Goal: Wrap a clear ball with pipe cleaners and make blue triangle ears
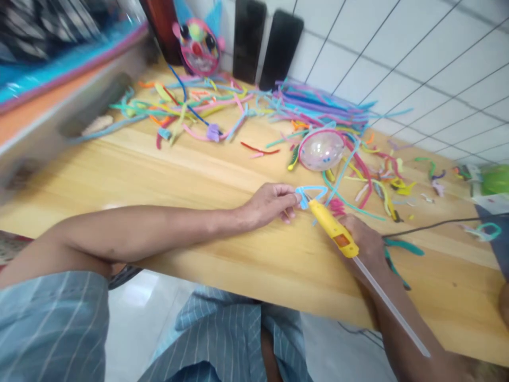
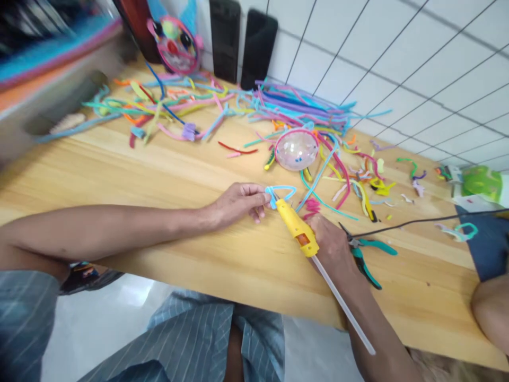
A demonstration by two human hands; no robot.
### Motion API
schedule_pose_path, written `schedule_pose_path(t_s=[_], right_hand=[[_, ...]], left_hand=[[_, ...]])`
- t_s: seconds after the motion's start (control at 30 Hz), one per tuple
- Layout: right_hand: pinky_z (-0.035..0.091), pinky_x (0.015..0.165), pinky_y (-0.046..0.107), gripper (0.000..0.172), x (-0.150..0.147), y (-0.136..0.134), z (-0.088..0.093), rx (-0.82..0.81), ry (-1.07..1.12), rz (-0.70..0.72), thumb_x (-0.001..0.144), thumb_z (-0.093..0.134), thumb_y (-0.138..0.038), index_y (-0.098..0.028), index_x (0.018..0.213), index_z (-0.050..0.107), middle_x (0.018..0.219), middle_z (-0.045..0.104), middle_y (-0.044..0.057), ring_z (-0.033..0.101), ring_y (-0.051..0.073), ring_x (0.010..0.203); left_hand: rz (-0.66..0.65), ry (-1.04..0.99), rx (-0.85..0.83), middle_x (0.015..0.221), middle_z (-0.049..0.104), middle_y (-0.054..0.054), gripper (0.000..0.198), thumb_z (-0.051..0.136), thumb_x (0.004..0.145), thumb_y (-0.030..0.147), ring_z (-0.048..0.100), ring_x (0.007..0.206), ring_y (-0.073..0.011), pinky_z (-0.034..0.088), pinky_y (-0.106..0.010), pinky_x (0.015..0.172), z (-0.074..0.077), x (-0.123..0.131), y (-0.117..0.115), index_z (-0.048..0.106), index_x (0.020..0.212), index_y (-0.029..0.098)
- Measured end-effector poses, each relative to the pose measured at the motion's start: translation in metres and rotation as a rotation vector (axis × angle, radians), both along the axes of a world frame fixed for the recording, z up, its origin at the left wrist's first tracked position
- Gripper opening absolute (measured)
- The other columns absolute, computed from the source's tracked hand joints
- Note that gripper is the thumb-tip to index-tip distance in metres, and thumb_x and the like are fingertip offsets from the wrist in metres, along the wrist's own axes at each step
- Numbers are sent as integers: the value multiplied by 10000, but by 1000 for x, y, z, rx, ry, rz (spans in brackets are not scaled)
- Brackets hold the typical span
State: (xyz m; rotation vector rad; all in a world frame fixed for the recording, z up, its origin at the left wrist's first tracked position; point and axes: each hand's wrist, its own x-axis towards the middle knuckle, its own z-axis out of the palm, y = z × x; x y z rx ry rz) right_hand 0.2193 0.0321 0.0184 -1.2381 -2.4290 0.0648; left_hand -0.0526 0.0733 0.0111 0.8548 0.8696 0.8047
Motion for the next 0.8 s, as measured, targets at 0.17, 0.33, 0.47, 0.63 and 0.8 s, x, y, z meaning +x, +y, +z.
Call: schedule_pose_path(t_s=[0.17, 0.33, 0.47, 0.63, 0.8], right_hand=[[487, 506, 327, 124, 13, -8, 5, 21, 177, -287, 943, 718, -452, -329, 942, 702, 764, 751, -13, 695, 248, 605], [560, 519, 486, 201, 55, -15, 27, 81, 391, -639, 907, 690, -588, -395, 853, 705, 794, 765, 42, 749, 366, 707], [577, 573, 468, 260, 112, -13, 42, 141, 535, -734, 898, 725, -513, -340, 717, 652, 786, 744, 15, 731, 336, 735], [471, 574, 351, 416, 189, -9, 34, -2, 460, -1046, 881, 628, -542, -264, 581, 555, 589, 605, 29, 567, 214, 578], [403, 610, 331, 334, 228, 6, 10, -85, 418, -1299, 853, 682, -428, -254, 595, 561, 537, 555, -1, 499, 178, 536]], left_hand=[[11, 83, -53, 759, 729, 32, 148, 668, 1018, 171, 614, 418, -66, 508, -182, 417, 5, 0, 2, 622, 881, 139], [-16, 197, -34, 784, 747, 40, 189, 659, 1016, 290, 594, 385, -96, 474, -213, 371, 5, -7, 0, 493, 976, 209], [-129, 287, 23, 766, 757, 17, 364, 696, 947, 534, 520, 371, -87, 366, -211, 357, 4, -15, -9, 515, 923, 219], [-291, 413, 198, 528, 596, 22, 506, 693, 938, 595, 434, 447, -87, 328, -221, 479, 3, -21, -23, 520, 656, 211], [-49, 517, 410, 558, 589, 9, 491, 656, 1001, 499, 461, 524, -128, 392, -266, 560, 14, -33, -30, 562, 604, 226]])
